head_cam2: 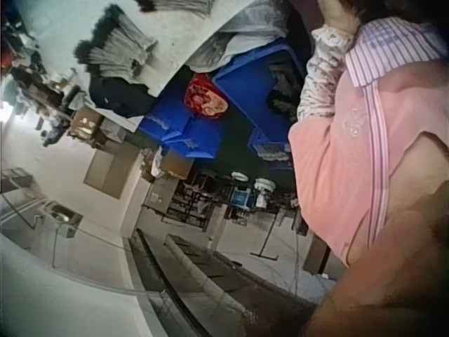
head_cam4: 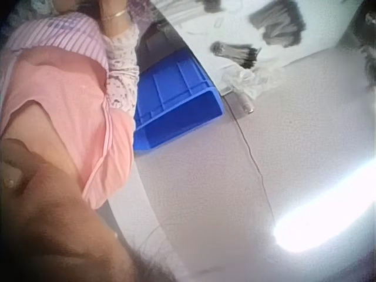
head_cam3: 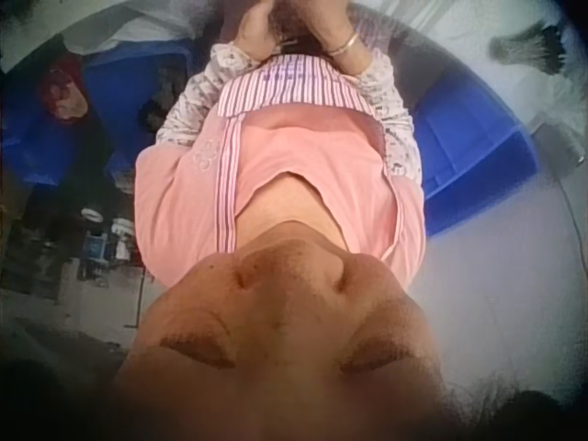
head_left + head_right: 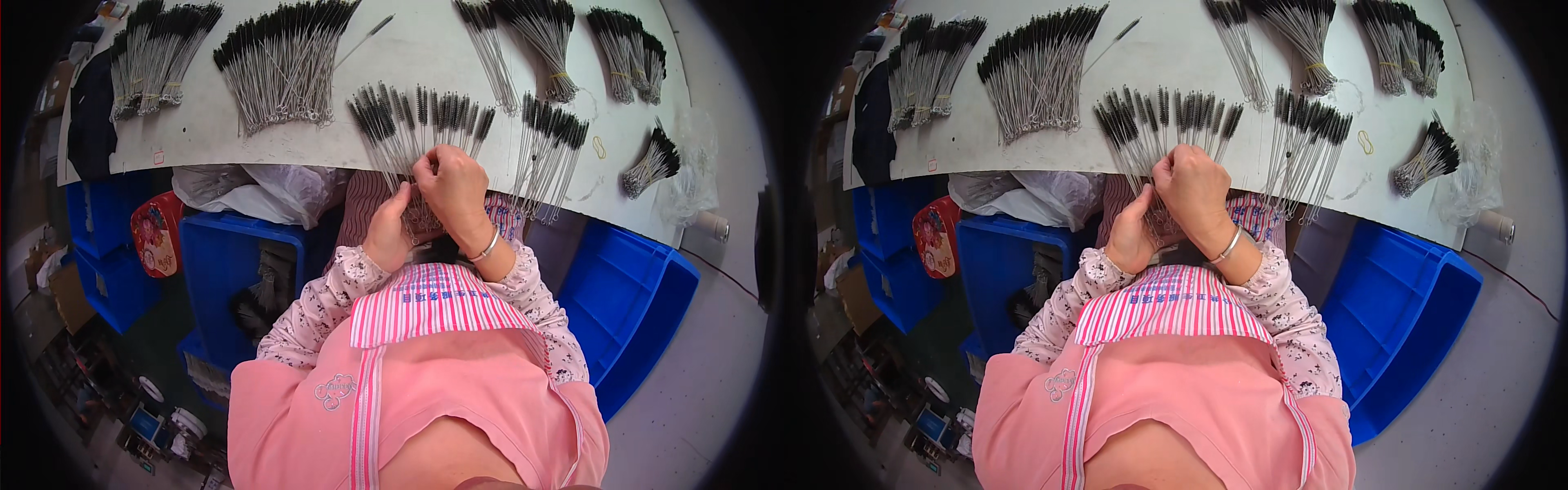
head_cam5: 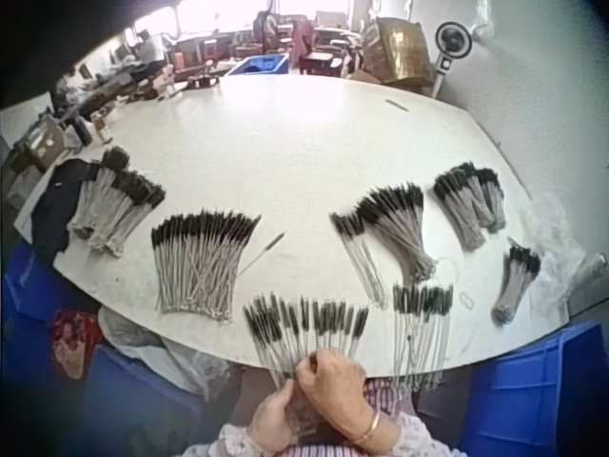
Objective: The person sorts and bundles small metal wire brushes at a workbench. They pick up individual brushes, align them into groups, and place the bundles on the table. The person also moves a blue bin and places a bundle of brushes into it.
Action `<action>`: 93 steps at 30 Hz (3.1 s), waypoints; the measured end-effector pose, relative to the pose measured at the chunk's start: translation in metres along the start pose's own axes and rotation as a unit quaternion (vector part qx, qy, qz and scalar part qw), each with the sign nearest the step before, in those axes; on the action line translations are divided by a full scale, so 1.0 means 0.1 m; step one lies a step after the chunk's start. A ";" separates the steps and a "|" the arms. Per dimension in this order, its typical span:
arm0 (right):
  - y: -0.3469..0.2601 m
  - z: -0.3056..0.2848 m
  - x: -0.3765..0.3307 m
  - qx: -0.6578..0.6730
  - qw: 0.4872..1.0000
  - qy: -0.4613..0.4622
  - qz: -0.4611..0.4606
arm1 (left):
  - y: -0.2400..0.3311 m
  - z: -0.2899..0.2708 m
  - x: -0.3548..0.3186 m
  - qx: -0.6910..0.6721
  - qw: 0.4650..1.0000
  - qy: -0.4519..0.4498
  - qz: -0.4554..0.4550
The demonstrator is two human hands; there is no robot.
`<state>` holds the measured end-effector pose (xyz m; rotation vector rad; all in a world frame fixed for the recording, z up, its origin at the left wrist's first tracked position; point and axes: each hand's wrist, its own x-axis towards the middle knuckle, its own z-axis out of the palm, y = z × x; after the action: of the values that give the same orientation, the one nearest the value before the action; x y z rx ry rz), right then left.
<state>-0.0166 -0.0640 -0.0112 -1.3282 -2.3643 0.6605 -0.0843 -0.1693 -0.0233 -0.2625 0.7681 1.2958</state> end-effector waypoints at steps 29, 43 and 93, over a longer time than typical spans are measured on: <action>-0.09 0.00 0.07 -0.042 0.997 -0.071 0.000 | 0.00 0.00 -0.01 0.014 0.999 0.029 -0.005; -0.03 0.02 0.07 0.139 0.990 0.024 -0.012 | -0.01 -0.05 0.00 0.004 1.000 -0.003 0.003; 2.03 -1.26 -0.15 0.047 0.960 0.146 0.233 | -0.04 -0.01 0.02 0.071 0.997 0.032 -0.015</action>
<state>0.1970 0.0436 -0.0199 -1.8180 -1.7780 0.6374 -0.0802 -0.1695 -0.0260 -0.2003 0.9032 1.2028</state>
